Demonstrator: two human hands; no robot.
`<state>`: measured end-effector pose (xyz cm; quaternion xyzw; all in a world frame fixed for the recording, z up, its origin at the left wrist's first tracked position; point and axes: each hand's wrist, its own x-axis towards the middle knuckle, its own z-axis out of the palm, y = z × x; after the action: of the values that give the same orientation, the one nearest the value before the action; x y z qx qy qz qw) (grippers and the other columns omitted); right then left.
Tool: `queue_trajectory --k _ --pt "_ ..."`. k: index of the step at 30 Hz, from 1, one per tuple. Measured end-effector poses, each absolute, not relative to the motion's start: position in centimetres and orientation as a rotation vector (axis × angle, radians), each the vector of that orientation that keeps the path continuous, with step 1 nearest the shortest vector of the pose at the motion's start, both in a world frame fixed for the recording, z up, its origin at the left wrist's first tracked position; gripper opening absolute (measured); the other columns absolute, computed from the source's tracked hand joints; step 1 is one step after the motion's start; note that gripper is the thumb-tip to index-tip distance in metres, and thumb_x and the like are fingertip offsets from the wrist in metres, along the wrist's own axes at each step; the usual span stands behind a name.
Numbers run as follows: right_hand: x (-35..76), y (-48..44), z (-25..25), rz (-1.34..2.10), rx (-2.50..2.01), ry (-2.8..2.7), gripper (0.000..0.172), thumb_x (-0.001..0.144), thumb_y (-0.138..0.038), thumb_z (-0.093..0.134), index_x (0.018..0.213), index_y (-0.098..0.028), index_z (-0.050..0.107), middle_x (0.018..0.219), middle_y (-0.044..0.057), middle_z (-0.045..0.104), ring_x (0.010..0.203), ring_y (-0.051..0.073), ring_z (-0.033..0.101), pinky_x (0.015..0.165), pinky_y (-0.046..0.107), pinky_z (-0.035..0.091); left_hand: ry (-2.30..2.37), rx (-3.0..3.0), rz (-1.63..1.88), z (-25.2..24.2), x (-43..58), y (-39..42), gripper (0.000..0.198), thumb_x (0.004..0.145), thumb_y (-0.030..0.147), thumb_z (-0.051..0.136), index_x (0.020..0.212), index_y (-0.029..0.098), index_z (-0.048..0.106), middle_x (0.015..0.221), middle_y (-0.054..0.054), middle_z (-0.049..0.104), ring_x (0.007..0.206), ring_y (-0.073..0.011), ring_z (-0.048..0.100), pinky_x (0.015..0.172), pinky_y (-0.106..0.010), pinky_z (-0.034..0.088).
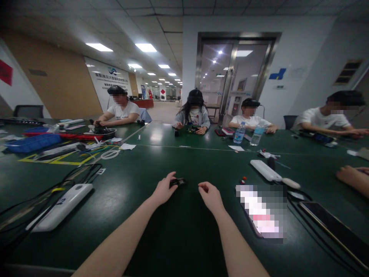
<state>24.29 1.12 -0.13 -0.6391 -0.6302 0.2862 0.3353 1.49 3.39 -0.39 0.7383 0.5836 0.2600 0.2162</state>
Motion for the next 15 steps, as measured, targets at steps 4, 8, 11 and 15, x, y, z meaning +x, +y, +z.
queue_trajectory --k 4,8,11,15 --pt "23.0 0.5 0.5 0.718 -1.517 -1.817 0.027 0.076 -0.032 0.055 0.101 -0.022 0.062 0.09 0.002 0.06 0.082 0.017 0.057 0.075 0.033 0.046 1.28 2.118 0.67 -0.6 2.0 2.1 0.058 0.081 0.03 0.054 0.135 0.028 0.033 0.123 -0.003 0.057 0.118 -0.0218 0.047 0.101 -0.04 0.034" --pt "21.5 -0.2 1.0 0.74 -1.408 -1.956 0.029 0.073 -0.031 0.061 0.101 -0.024 0.063 0.101 0.003 0.056 0.088 0.018 0.055 0.079 0.034 0.045 1.225 2.083 0.668 -0.5 0.9 1.9 0.059 0.081 0.028 0.055 0.135 0.027 0.032 0.124 -0.003 0.056 0.119 -0.0211 0.046 0.103 -0.04 0.032" --pt "20.9 -0.3 1.0 0.755 -1.398 -1.992 0.031 0.072 -0.03 0.064 0.101 -0.025 0.063 0.103 0.003 0.054 0.091 0.018 0.054 0.082 0.035 0.045 1.188 2.069 0.665 -0.5 0.7 2.2 0.058 0.081 0.028 0.055 0.134 0.026 0.033 0.125 -0.004 0.056 0.12 -0.0209 0.046 0.103 -0.04 0.033" --pt "20.5 -0.2 0.7 0.745 -1.415 -2.02 0.028 0.073 -0.03 0.063 0.1 -0.025 0.064 0.101 0.003 0.054 0.092 0.018 0.054 0.082 0.036 0.044 1.164 2.035 0.646 -0.5 0.7 2.4 0.056 0.079 0.029 0.057 0.132 0.024 0.037 0.126 -0.005 0.055 0.12 -0.0207 0.046 0.103 -0.039 0.034"
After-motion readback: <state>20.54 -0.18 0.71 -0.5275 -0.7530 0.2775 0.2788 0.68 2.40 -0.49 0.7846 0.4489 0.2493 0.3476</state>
